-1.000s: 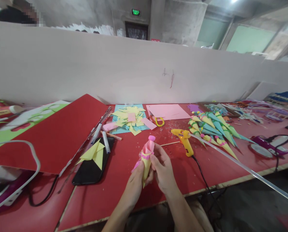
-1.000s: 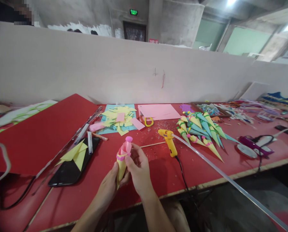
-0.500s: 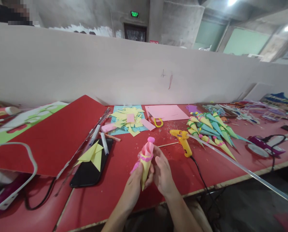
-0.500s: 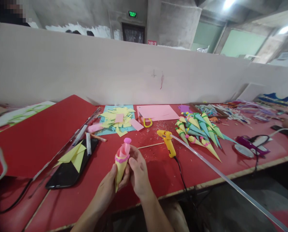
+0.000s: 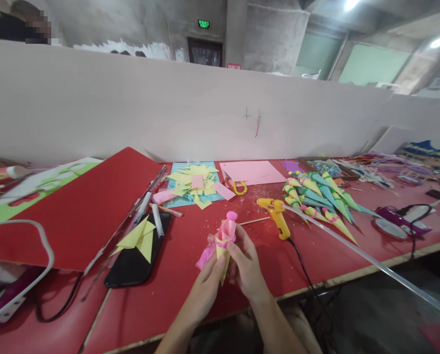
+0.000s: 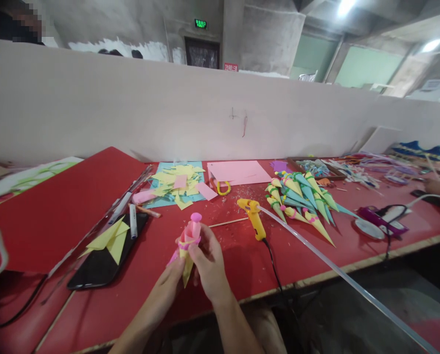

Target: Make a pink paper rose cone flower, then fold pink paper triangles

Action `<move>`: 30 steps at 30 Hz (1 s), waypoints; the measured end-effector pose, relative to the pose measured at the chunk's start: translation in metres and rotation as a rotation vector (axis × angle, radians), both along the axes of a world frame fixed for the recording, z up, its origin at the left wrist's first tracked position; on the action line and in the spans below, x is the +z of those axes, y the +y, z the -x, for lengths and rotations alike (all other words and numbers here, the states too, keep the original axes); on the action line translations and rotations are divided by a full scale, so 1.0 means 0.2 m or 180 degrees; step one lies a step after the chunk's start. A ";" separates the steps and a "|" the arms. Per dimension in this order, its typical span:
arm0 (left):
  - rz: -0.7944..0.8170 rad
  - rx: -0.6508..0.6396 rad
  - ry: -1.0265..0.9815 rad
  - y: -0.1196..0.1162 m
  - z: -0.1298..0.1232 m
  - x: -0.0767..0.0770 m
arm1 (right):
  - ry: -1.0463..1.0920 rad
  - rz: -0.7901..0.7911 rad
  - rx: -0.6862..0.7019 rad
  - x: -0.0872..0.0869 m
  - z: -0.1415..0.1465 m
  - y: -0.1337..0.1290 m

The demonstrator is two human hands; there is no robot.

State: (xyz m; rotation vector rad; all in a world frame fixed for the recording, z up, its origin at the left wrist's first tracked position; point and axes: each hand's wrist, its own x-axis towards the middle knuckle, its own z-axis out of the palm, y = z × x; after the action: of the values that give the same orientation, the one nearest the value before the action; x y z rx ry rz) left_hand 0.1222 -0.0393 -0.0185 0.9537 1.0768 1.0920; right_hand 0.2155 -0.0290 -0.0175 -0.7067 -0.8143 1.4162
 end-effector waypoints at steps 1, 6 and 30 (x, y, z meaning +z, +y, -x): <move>-0.0100 -0.0092 0.0087 0.00 -0.01 0.00 | 0.0023 -0.0090 -0.0039 0.00 0.00 0.00; -0.0865 -0.0098 0.0538 0.03 -0.02 -0.04 | -0.0201 -0.0587 -0.0067 0.03 0.00 0.01; -0.2155 -0.0330 0.2278 0.03 0.00 -0.09 | -0.0887 -0.1295 -0.0247 0.00 0.00 0.01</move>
State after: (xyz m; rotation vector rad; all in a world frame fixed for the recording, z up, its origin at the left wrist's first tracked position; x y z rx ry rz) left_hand 0.1212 -0.0342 -0.0361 2.0241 1.2101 1.0671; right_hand 0.2153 -0.0261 -0.0174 -0.6166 -1.2372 1.0484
